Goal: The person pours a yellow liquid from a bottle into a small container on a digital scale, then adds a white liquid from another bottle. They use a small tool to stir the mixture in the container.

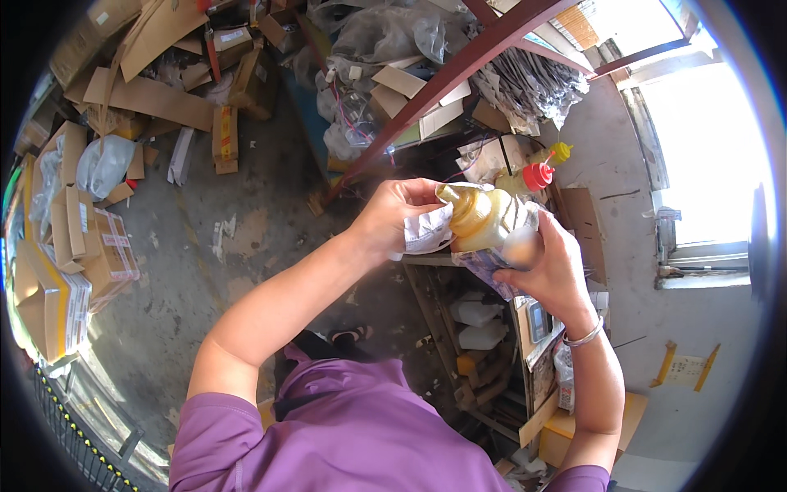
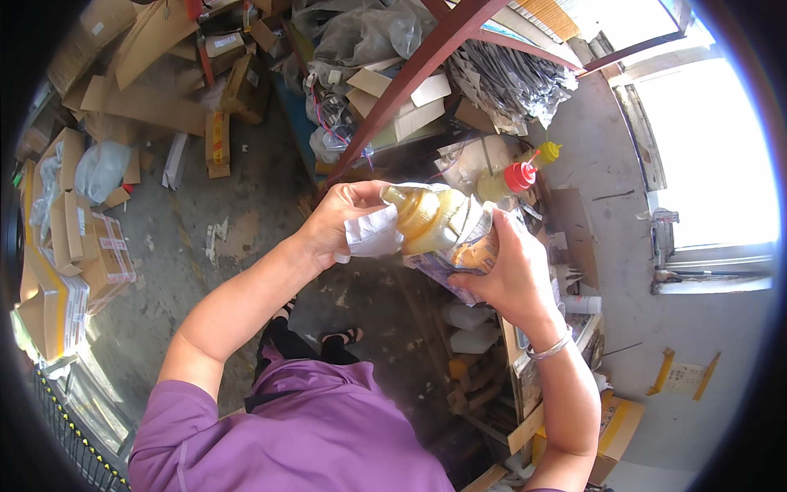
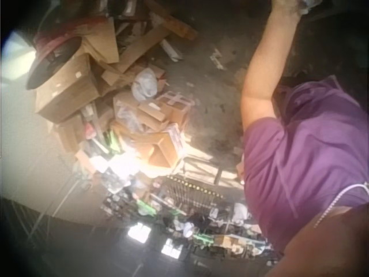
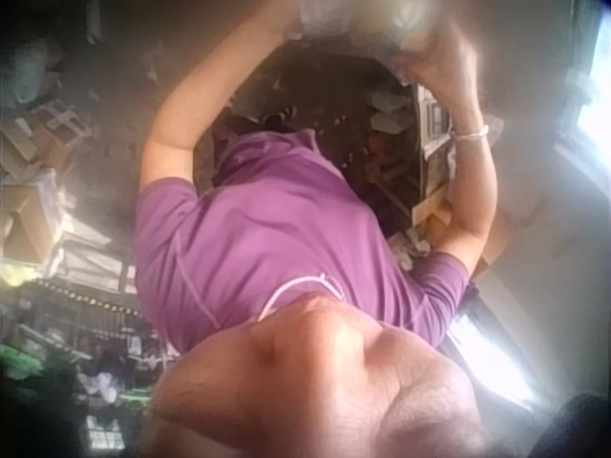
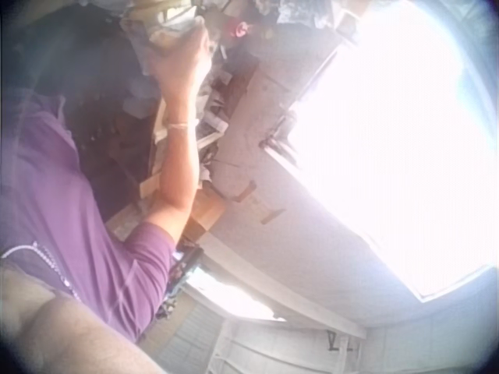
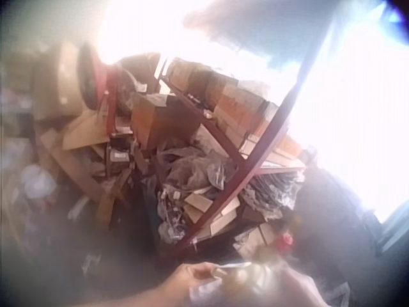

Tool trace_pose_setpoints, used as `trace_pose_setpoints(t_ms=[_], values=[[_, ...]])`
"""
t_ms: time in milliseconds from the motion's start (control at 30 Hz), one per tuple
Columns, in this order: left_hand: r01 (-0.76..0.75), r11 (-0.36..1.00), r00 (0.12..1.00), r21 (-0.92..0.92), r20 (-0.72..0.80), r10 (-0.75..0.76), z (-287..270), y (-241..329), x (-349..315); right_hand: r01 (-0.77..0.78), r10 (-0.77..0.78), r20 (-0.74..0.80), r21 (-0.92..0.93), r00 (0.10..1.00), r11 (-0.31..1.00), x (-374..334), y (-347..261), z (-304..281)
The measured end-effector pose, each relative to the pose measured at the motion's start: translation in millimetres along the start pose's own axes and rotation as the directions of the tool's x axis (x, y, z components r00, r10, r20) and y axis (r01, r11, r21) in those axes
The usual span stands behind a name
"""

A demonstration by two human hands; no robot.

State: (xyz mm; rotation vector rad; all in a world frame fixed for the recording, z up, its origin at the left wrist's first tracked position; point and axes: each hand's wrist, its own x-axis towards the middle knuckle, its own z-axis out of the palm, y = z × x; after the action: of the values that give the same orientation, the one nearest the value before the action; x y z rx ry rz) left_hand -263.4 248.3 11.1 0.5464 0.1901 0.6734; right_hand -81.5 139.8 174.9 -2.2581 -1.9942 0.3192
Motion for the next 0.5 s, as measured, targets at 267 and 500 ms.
trace_pose_setpoints(t_ms=[267, 500], values=[[-0.048, 0.986, 0.997, -0.162, -0.072, 0.037, -4.6, -7.3, -1.1, 0.063, -0.062, -0.042, 0.013, 0.997, 0.998, 5.6, 5.3, 11.6], [-0.094, 0.973, 0.990, -0.209, -0.126, 0.068, -7.9, -10.1, 6.0, 0.012, -0.011, -0.048, 0.014, 0.999, 1.000, 11.8, 8.7, 17.5]])
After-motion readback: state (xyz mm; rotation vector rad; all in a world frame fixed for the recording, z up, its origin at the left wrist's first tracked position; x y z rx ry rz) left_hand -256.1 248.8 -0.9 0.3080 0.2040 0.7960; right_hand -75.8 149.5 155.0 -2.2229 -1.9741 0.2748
